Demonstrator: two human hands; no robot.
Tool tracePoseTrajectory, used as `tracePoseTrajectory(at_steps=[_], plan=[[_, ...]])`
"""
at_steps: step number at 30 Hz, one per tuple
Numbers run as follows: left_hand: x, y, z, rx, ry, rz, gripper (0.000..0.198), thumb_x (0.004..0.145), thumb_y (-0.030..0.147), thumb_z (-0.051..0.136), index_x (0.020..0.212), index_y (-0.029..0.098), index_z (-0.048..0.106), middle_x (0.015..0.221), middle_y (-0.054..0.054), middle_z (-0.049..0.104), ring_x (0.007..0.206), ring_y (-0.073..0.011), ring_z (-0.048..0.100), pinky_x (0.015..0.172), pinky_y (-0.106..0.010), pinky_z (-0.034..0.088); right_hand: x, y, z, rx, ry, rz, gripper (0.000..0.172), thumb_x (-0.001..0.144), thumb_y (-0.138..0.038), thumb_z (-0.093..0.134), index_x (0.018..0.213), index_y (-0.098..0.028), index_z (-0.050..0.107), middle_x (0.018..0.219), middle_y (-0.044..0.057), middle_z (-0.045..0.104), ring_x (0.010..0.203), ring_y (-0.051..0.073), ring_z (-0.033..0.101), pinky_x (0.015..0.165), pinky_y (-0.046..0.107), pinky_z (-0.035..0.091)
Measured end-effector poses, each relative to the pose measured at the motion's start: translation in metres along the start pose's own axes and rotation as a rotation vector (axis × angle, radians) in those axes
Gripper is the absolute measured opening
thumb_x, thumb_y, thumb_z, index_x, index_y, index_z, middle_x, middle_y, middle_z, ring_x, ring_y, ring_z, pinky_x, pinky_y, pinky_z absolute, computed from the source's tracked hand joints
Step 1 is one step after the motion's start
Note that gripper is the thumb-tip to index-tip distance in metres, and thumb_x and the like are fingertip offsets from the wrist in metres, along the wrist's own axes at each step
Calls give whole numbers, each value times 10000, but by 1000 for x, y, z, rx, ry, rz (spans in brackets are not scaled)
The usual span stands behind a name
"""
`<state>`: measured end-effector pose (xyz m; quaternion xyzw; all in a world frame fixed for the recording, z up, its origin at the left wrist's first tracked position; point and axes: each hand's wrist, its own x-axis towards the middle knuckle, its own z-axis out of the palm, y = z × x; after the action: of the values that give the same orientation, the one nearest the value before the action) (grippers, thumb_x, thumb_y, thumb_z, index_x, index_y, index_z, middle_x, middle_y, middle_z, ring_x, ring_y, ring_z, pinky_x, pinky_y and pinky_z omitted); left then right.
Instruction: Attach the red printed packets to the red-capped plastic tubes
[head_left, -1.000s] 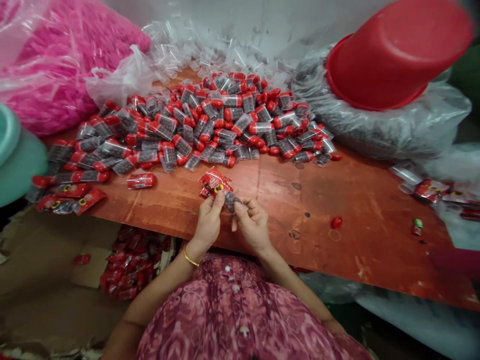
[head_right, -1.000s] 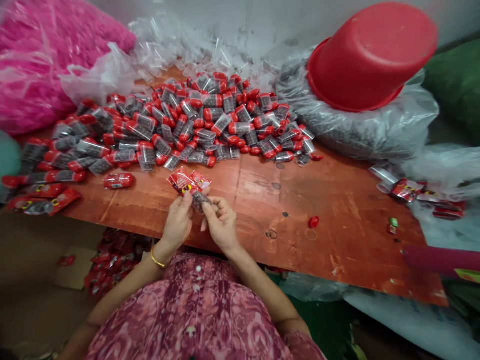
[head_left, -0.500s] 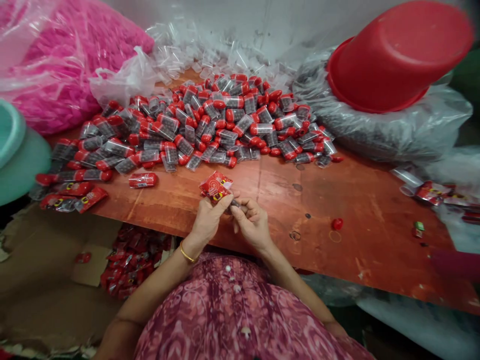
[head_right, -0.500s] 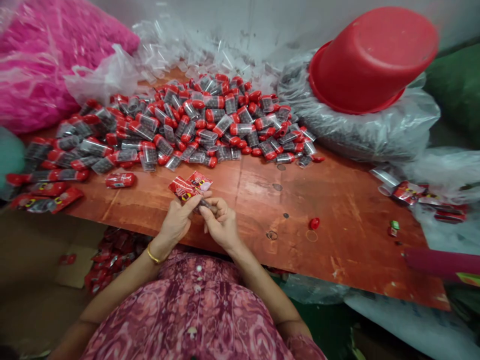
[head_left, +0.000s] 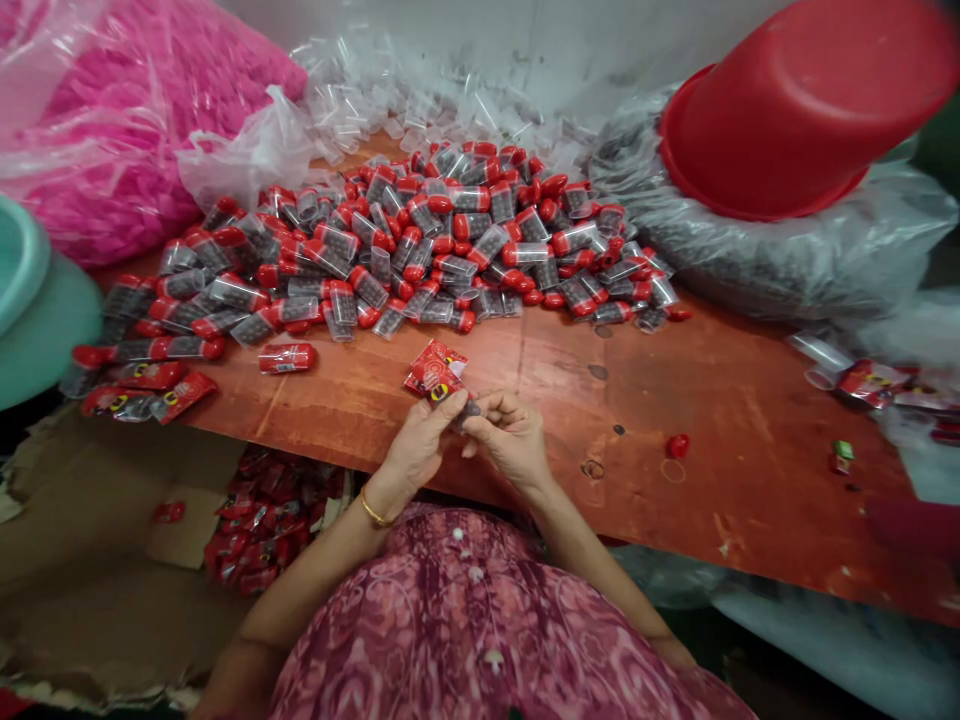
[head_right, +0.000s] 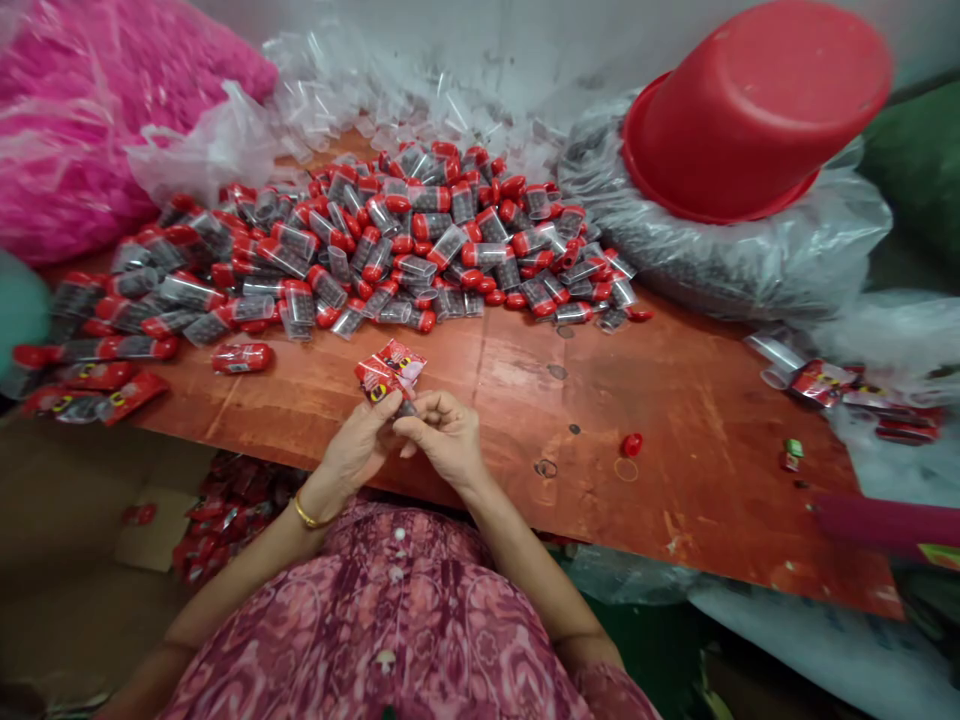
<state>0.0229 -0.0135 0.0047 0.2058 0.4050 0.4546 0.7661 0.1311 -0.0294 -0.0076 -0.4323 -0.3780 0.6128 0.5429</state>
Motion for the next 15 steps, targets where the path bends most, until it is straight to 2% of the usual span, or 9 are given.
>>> tracePoseTrajectory(at_steps=[3,7,9,11,13,15], plan=[[-1,-6,1,-56,0,-33,365,518,407,811,617,128,597,507,59,509,447,-50,451,435,-184,373,2,6,2,-51,87,-43,407,574,-438,782,592,-202,452,519,-75,550,388,79,514,392,202,431],[-4,-9,-3,-114,37,-40,312,536,366,811,665,135,646,607,29,609,593,-83,559,612,-210,464,7,14,-4,-329,178,-202,467,537,-482,795,550,-208,417,465,-92,432,414,58,388,419,195,356],[-7,-9,-8,-106,48,-77,305,548,371,804,711,148,674,668,5,659,654,-112,605,682,-241,485,10,18,-7,-518,198,-285,484,495,-511,809,571,-215,434,494,-81,436,454,70,375,451,208,347],[-11,-8,-15,-60,29,-142,331,559,429,785,714,155,684,686,-25,685,687,-151,639,707,-281,501,14,21,-7,-696,149,-346,496,473,-556,803,599,-221,460,543,-56,477,503,93,410,499,231,371],[-18,-4,-25,45,24,-190,379,551,490,767,699,152,682,686,-54,696,696,-187,657,710,-316,510,19,22,-4,-843,3,-401,502,477,-610,775,614,-224,485,588,-25,522,557,121,460,556,254,403],[-25,6,-40,227,100,-158,423,519,511,771,711,145,677,681,-65,698,674,-204,658,706,-334,513,28,19,-6,-967,-170,-458,489,521,-651,729,652,-225,529,652,9,577,634,155,514,632,279,433]])
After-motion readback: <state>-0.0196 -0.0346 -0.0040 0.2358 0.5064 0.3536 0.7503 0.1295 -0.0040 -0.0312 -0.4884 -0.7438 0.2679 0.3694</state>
